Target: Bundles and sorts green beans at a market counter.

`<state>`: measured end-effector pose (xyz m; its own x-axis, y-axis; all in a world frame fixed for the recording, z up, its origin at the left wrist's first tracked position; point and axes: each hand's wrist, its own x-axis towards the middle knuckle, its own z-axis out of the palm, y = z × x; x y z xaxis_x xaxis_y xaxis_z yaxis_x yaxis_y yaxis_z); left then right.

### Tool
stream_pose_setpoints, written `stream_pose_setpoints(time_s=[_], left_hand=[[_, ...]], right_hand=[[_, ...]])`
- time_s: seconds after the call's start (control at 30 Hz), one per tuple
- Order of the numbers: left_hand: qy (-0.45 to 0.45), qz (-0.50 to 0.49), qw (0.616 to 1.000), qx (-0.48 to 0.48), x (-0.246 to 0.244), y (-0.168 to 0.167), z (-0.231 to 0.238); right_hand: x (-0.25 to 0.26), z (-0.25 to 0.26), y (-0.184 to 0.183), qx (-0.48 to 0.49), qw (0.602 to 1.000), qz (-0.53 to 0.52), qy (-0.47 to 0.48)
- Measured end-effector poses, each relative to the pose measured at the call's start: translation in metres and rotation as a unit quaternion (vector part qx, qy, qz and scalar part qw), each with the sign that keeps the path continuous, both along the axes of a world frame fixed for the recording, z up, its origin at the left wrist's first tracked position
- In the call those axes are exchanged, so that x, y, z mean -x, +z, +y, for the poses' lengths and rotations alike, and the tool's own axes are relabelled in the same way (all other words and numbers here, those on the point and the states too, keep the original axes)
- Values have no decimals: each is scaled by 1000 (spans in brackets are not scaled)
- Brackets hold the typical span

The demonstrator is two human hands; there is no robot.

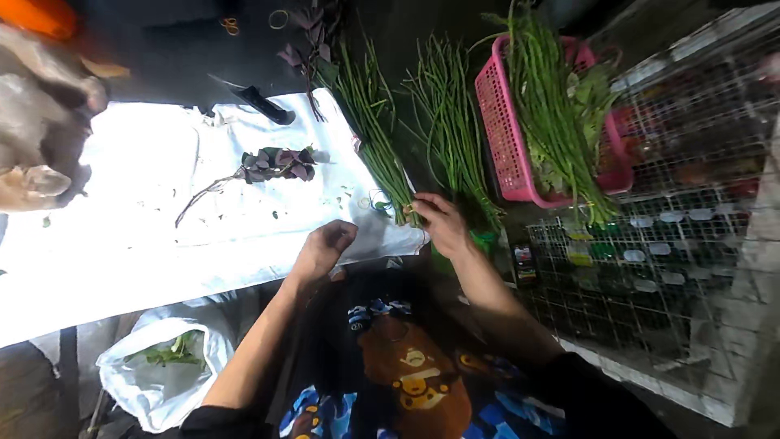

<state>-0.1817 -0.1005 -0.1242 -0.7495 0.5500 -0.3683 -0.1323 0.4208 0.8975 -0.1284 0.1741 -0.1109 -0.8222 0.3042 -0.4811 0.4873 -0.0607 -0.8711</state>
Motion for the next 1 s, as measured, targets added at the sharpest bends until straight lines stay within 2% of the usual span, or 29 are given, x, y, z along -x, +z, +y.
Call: stream_pose_setpoints(time_s=[0.03,0.1,0.2,0.23,0.27,0.3,0.37,0.43,0.63,0.77,1.0], left_hand=[[14,-29,999,-22,1,0,7],[25,-119,990,-65,2,6,31],[38,-274,953,-124,-7,14,79],[51,-309,939,-142,-14,14,93],[65,-329,929,-159,-21,13,104],[79,-337,922,-171,-29,10,113],[101,-344,915,-183,-41,7,124],[124,-347,911,-188,-52,9,131],[158,-315,915,-194,-86,10,159],[163,-283,929,-175,-111,-3,169],[225,-286,916,-171,-128,8,192]], right_hand=[[-8,-2,8,83,996,17,-38],[-23,-9,22,179,980,31,-80],[-45,-16,21,206,975,36,-74],[-51,-16,16,175,982,39,-52],[-57,-14,10,105,993,48,-17],[-63,-10,5,-10,997,63,31],[-74,5,3,-242,958,101,118],[-82,23,5,-336,914,160,163],[-93,76,7,-333,868,239,280],[-101,94,-6,-284,868,242,327],[-108,111,-15,-269,869,269,316]])
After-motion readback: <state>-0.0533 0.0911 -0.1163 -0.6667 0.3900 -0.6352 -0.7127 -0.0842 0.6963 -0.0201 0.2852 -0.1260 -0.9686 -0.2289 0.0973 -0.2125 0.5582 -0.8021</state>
